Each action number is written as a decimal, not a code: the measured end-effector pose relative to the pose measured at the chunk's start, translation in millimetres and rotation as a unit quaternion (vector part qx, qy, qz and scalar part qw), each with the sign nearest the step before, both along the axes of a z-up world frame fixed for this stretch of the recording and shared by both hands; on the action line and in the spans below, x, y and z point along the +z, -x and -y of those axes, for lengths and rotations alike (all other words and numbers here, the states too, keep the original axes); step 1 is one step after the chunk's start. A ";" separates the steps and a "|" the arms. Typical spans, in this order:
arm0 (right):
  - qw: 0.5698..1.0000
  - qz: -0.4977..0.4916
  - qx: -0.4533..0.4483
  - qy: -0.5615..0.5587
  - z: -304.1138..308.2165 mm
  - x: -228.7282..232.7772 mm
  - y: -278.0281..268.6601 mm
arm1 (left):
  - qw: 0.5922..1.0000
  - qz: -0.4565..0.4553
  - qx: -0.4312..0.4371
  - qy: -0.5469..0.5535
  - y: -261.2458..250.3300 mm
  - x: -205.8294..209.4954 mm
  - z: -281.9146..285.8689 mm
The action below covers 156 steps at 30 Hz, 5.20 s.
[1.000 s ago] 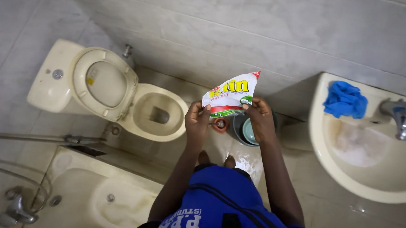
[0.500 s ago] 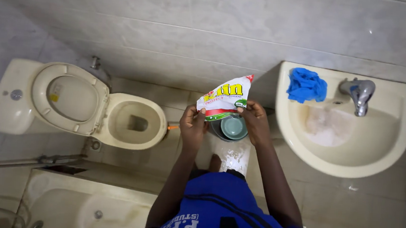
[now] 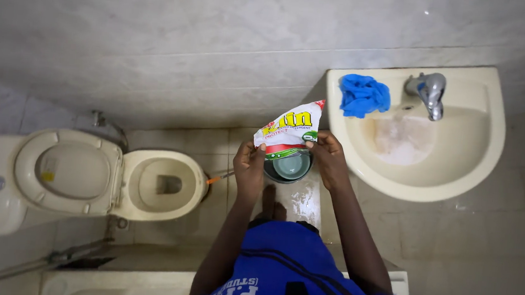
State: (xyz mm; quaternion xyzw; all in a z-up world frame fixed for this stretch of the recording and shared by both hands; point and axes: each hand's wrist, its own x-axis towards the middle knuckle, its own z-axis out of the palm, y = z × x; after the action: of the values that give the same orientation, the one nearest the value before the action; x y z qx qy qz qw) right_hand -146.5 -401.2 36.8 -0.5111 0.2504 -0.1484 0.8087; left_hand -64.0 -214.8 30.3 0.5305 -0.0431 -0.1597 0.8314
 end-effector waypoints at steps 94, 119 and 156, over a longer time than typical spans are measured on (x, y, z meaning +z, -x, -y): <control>0.978 -0.116 -0.140 0.097 347.9 -123.7 -76.5 | 0.971 0.058 -0.096 -0.213 -105.9 -151.2 364.5; 0.982 -0.062 -0.127 0.124 244.5 -25.2 -53.7 | 0.985 0.098 -0.065 -0.128 -80.6 -80.6 293.7; 0.990 0.005 0.086 0.112 16.6 2.5 -97.4 | 0.994 0.008 0.107 -0.038 -69.7 -30.5 23.5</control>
State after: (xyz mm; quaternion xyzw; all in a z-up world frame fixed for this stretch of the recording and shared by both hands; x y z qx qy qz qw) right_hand -49.0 -417.9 39.3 -0.6173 0.1832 -0.1083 0.7573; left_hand 5.6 -238.3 -0.1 0.5642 0.0134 -0.0676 0.8227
